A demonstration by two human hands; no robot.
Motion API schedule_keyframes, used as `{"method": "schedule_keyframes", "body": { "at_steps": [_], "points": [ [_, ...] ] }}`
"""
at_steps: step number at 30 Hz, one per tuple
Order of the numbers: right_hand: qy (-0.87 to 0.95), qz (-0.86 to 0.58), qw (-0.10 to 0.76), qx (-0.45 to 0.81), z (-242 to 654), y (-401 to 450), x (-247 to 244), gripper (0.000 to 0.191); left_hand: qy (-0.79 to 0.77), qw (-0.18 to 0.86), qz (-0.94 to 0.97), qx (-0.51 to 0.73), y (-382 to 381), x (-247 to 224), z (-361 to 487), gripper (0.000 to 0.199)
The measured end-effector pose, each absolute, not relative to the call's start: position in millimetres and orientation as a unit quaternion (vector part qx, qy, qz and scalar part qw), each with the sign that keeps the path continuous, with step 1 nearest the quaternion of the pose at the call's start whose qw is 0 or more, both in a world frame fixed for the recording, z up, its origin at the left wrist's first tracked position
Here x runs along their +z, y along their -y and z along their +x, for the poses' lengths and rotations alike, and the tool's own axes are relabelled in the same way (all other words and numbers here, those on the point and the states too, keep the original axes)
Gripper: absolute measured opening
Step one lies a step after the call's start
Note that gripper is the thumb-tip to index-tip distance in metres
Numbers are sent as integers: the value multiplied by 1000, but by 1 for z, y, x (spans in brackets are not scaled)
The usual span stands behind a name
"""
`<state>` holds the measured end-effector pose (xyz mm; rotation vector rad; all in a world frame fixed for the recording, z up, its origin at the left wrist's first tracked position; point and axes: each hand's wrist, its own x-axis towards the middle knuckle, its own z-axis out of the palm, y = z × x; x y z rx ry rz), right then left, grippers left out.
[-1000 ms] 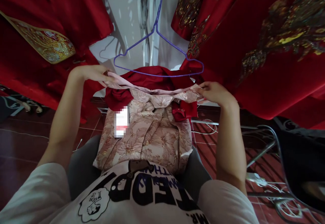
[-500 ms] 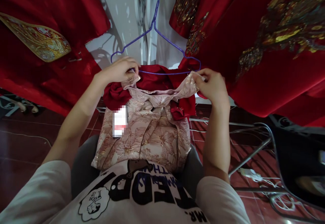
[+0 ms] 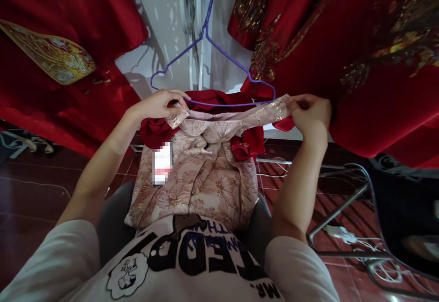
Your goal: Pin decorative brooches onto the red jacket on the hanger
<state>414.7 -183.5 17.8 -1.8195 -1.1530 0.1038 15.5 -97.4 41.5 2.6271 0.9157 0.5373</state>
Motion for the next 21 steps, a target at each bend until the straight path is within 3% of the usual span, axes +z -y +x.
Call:
{"method": "schedule_keyframes", "body": {
  "at_steps": [7,11,21],
  "points": [
    [492,-680,538,78,419,181,14,12,-325,160,911,198,98,38,15,19],
    [514,-641,569,35,407,175,20,14,-316,180,910,200,100,39,15,19],
    [617,-598,510,-46,345,136,37,14,-282,212,917,185,108,38,17,12]
  ]
}}
